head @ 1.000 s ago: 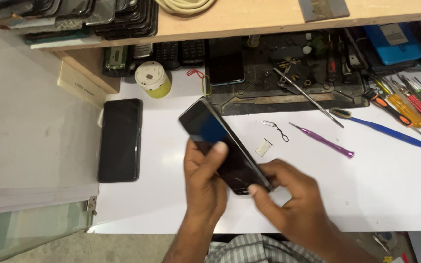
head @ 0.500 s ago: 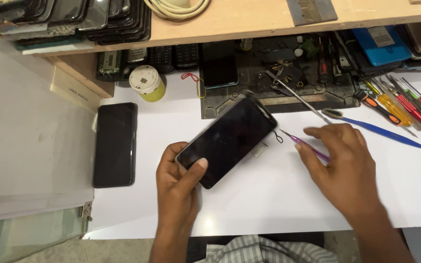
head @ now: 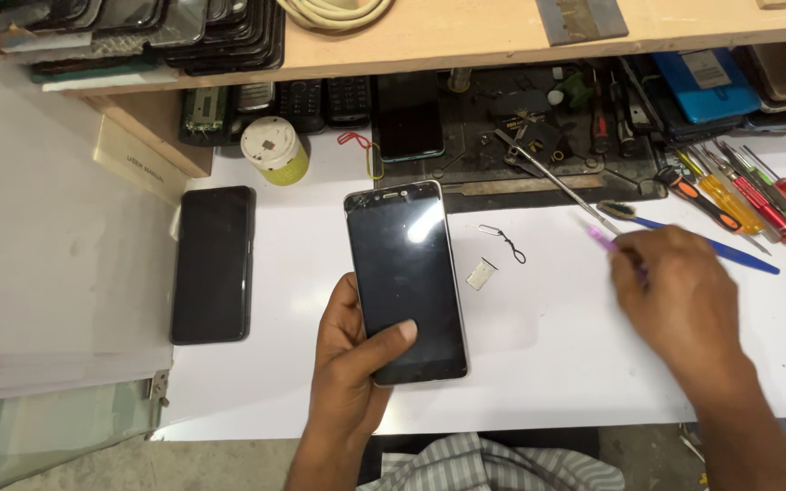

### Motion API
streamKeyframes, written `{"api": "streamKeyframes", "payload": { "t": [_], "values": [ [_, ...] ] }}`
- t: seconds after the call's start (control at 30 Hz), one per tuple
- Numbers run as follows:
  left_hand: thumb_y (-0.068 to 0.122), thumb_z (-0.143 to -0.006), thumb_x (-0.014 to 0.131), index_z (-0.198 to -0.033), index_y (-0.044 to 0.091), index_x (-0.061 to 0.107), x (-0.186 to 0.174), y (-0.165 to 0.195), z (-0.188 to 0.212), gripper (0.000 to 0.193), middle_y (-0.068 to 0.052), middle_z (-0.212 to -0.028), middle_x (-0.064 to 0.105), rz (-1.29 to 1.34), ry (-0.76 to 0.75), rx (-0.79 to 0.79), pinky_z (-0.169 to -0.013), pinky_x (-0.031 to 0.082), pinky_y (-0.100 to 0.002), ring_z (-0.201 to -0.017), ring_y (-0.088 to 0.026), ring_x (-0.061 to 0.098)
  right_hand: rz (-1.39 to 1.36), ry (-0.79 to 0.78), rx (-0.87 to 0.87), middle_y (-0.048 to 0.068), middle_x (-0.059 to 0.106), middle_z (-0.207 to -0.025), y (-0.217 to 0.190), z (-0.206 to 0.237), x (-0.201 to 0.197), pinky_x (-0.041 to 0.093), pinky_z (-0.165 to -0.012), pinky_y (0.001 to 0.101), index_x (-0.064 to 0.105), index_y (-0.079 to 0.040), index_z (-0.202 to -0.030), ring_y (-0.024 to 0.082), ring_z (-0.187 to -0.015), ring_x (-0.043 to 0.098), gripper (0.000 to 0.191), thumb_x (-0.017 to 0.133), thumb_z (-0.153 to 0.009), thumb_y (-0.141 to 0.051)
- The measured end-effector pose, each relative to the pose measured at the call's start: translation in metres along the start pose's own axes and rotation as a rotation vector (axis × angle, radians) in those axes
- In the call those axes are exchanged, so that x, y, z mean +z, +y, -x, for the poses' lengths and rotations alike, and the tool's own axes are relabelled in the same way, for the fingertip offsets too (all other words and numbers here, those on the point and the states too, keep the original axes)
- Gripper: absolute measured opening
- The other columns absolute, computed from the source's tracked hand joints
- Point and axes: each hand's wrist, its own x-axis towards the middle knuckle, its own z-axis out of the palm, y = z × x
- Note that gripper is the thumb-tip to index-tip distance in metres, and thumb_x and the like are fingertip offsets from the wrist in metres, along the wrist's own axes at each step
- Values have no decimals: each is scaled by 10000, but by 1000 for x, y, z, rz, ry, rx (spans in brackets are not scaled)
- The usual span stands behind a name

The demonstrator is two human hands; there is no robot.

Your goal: The person works at a repair bench, using a small tool to pry open the back cover of a smartphone and remove its battery. They turn the phone over, work around its edges, and by the end the back cover and battery are removed, exposing the internal components.

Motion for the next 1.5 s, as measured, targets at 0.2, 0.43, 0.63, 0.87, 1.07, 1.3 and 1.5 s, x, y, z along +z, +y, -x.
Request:
{"api": "streamKeyframes", "payload": {
  "t": [0.2,0.43,0.63,0.87,1.07,1.3,1.5],
  "values": [
    [-66,-820,706,-1095,31,499,14,-14,0,358,-136,-1007,659,-215,1,118,-858,567,-290,-921,-144,661,-516,62,90,105,670,-1059,-8,7,6,542,-690,315,699,-45,-1231,179,-850,646,298,690,-974,-194],
    [6,-874,755,-1031,14,520,44,-31,13,283,-91,-907,647,-514,-108,101,-671,510,-242,-782,-94,603,-1328,-371,197,83,668,-982,-71,44,29,503,-754,259,647,67,-1235,95,-864,573,400,529,-1122,-298],
    [19,-926,620,-1364,-16,530,45,1,12,449,-124,-1067,670,-494,-142,64,-663,578,-240,-759,-83,680,-1755,-556,688,39,757,-959,-77,43,19,552,-694,259,642,-24,-1199,106,-789,670,498,397,-932,-365],
    [-79,-924,517,-1476,-44,508,54,13,4,553,-142,-1167,601,-417,-208,136,-738,656,-263,-778,-97,694,-1853,-754,518,53,608,-678,-65,57,34,457,-478,240,596,46,-1070,96,-543,550,525,383,-1068,-433],
    [-100,-914,540,-1430,-61,533,56,13,5,518,-152,-1164,590,-391,-212,118,-738,671,-274,-830,-133,733,-2048,-860,339,23,544,-597,-59,59,39,372,-386,217,580,58,-1033,60,-439,458,553,340,-1130,-431],
    [-78,-914,583,-1412,-54,557,56,15,6,499,-133,-1117,626,-445,-175,107,-727,664,-254,-830,-127,747,-1857,-767,503,32,579,-648,-61,61,39,419,-447,229,606,36,-1031,74,-511,509,519,369,-1065,-424],
    [-79,-905,591,-1404,-59,574,54,17,5,500,-113,-1057,657,-465,-158,87,-732,659,-253,-797,-129,745,-1713,-662,632,21,635,-760,-67,62,35,459,-530,237,633,6,-1051,69,-621,552,456,434,-1041,-405]
  ]
}}
